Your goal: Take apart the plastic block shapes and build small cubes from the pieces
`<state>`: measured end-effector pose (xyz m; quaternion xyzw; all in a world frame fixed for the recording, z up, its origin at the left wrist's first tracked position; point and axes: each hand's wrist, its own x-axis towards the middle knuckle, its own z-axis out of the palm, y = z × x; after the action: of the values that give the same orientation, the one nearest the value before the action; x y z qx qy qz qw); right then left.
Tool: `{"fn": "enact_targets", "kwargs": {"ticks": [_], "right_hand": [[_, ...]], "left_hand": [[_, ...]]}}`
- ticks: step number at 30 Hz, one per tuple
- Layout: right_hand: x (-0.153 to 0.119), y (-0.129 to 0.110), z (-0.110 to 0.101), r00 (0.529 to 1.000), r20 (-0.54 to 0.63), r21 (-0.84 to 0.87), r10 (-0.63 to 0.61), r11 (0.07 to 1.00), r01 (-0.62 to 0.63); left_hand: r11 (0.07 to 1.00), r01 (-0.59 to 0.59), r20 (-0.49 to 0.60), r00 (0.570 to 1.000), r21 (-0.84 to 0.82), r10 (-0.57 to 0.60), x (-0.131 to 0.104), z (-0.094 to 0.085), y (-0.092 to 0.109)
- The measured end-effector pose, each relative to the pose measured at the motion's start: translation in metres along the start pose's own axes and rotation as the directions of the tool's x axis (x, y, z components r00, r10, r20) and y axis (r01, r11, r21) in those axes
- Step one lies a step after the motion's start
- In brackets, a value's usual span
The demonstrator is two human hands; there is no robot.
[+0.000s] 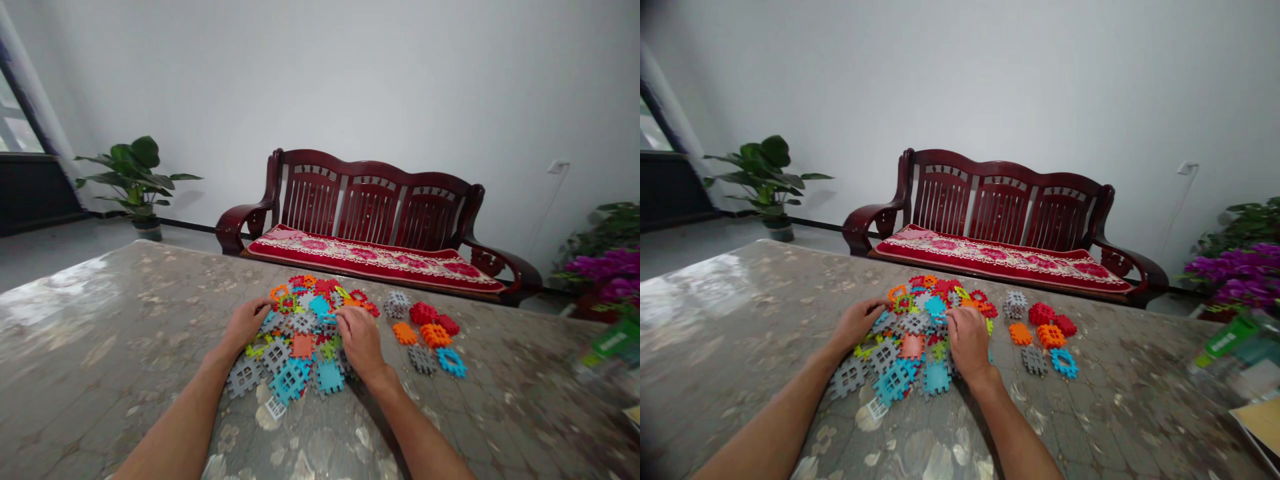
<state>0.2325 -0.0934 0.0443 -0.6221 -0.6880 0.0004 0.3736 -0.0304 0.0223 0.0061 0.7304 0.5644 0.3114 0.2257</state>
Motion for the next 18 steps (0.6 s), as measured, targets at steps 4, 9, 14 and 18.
{"fn": "enact_targets", "kwargs": {"ticks": [4,9,14,18], "right_hand": [[0.006,0.019,-0.001,0.977,-0.037,0.245,0.208,0.95,-0.193],[0.008,0.04,0.0,0.957,-0.052,0.356,0.285,0.901,-0.249],[0.009,0.051,-0.001,0.949,-0.04,0.348,0.311,0.895,-0.279],[0.008,0.057,-0.002,0.961,-0.082,0.279,0.264,0.932,-0.233]], "left_hand": [[1.0,-0.009,0.004,1.0,-0.005,0.009,-0.001,-0.001,0.001],[0.999,-0.026,-0.021,0.999,-0.023,0.026,0.0,0.002,-0.001],[0.999,-0.031,-0.035,0.999,-0.03,0.03,0.0,0.002,-0.001],[0.999,-0.02,-0.027,0.999,-0.027,0.02,-0.001,0.001,0.0]]}}
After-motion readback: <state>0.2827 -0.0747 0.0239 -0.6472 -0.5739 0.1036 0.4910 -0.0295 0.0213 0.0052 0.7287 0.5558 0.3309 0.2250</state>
